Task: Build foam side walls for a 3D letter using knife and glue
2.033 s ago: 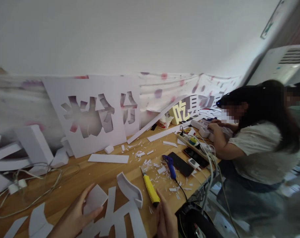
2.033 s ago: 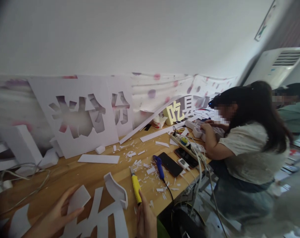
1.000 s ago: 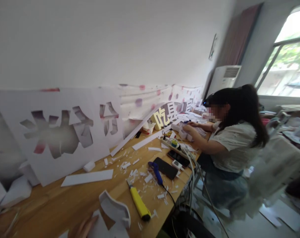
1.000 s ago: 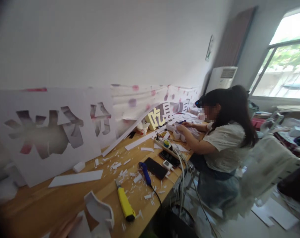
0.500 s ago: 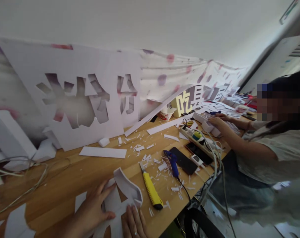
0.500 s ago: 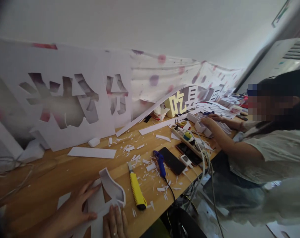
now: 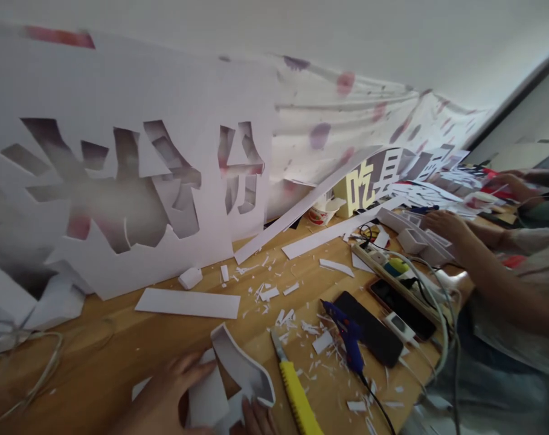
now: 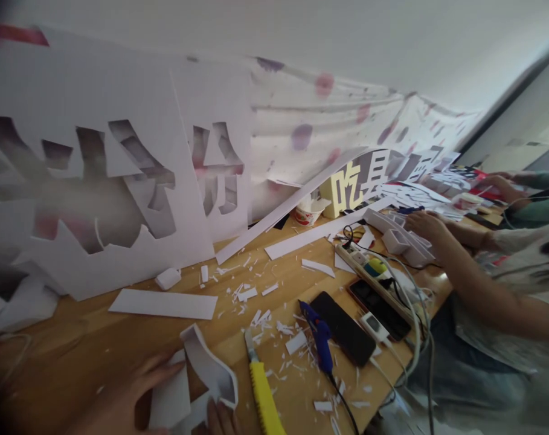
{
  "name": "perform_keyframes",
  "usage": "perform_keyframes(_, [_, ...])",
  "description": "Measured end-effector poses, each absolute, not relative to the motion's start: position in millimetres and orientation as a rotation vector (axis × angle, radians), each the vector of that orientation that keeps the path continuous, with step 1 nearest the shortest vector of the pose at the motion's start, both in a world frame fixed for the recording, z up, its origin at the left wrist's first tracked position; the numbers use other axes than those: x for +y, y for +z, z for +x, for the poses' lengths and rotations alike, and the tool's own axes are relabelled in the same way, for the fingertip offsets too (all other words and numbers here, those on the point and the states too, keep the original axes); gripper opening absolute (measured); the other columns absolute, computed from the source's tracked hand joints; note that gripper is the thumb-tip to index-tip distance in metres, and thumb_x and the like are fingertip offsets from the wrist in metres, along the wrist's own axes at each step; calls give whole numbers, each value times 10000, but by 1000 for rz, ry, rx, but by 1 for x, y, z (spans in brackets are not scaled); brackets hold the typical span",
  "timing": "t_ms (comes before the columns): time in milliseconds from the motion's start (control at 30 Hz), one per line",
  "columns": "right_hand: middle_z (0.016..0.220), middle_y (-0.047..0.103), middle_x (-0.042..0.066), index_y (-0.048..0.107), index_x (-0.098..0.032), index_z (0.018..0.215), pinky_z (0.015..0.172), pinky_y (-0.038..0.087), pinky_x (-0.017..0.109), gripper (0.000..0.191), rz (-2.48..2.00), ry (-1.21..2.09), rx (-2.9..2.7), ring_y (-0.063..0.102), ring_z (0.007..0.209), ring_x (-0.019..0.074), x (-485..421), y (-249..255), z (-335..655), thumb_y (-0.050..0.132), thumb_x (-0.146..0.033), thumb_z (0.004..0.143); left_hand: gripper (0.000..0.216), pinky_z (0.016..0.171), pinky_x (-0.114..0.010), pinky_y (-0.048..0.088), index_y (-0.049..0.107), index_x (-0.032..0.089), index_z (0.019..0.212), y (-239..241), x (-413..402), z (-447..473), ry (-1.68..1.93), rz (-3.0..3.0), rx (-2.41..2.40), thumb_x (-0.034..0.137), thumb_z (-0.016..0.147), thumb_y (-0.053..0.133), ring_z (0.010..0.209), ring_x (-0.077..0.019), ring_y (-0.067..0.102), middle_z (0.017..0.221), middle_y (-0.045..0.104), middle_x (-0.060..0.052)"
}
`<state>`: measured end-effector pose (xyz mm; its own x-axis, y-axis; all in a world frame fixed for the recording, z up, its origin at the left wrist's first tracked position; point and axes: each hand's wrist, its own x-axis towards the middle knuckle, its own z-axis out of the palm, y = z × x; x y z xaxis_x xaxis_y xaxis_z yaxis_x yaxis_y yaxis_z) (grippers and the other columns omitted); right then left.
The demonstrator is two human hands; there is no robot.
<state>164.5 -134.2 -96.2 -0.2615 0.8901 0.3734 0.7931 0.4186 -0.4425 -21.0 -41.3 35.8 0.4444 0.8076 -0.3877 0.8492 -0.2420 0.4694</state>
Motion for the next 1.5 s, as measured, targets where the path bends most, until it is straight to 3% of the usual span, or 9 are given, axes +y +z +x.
perform_keyframes(100, [1282, 686, 78, 519, -260, 1372, 872, 611, 409, 583, -1325, 120, -2170, 670, 1137, 297, -165, -81, 186, 655, -270, 805, 786, 1117, -500, 393, 598, 256, 1343, 45, -43, -12, -94, 2100, 1394, 470, 607, 770, 1322, -368, 501, 1477, 499, -130])
perform_keyframes(167, [1456, 532, 139, 475, -171, 1396, 973, 559, 464, 641, -1431, 160, -2148, 528, 1313, 333, -182, -61, 194, 649, -232, 782, 788, 1116, -469, 392, 597, 247, 1344, 46, -45, -12, -70, 2141, 1378, 496, 616, 770, 1332, -351, 495, 1484, 492, -132])
perform_keyframes(233, [1497, 481, 154, 470, -146, 1393, 1069, 479, 498, 590, -1513, 250, -2076, 417, 1404, 308, -192, -41, 195, 590, -155, 816, 772, 1085, -435, 423, 598, 241, 1340, 46, -47, -14, -20, 2216, 1342, 522, 639, 760, 1302, -332, 527, 1461, 517, -134])
perform_keyframes(333, [1407, 560, 208, 549, -83, 1288, 1088, 456, 503, 429, -1444, 233, -2017, 446, 1382, 305, -196, -22, 188, 531, -137, 863, 726, 1017, -410, 471, 616, 213, 1312, 47, -50, -18, 20, 2368, 1269, 554, 681, 729, 1192, -321, 606, 1343, 615, -145])
perform_keyframes(633, [1315, 621, 212, 594, -109, 1182, 1063, 471, 496, 292, -1460, 199, -1983, 534, 1300, 302, -196, -20, 183, 472, -139, 919, 700, 991, -436, 455, 646, 195, 1261, 53, -49, -17, 54, 2408, 1273, 585, 686, 726, 1153, -353, 609, 1290, 641, -151])
perform_keyframes(1067, [1390, 574, 152, 486, -141, 1356, 979, 541, 534, 477, -1598, 297, -2012, 486, 1294, 335, -202, -22, 183, 500, -81, 882, 777, 1071, -493, 392, 570, 244, 1365, 27, -65, -20, -26, 2423, 1342, 598, 688, 714, 1296, -367, 454, 1436, 493, -148])
perform_keyframes(1200, [1384, 575, 155, 512, -136, 1325, 990, 526, 539, 451, -1581, 342, -2001, 474, 1294, 336, -202, -19, 186, 501, -86, 877, 772, 1090, -479, 374, 560, 235, 1375, 23, -70, -18, -27, 2429, 1377, 592, 707, 703, 1304, -355, 436, 1448, 471, -153])
perform_keyframes(1400, [1328, 612, 135, 583, -163, 1216, 1029, 483, 521, 357, -1491, 322, -1943, 501, 1264, 295, -199, -19, 189, 467, -86, 887, 711, 1068, -448, 395, 593, 213, 1329, 31, -62, -12, -3, 2551, 1335, 599, 737, 673, 1259, -337, 494, 1363, 544, -142])
perform_keyframes(1500, [1299, 629, 152, 603, -138, 1169, 1027, 480, 510, 319, -1460, 267, -1945, 517, 1237, 298, -200, -21, 189, 458, -93, 889, 577, 961, -426, 467, 684, 187, 1194, 47, -60, -5, -51, 2613, 1299, 546, 743, 684, 1109, -332, 596, 1198, 648, -139])
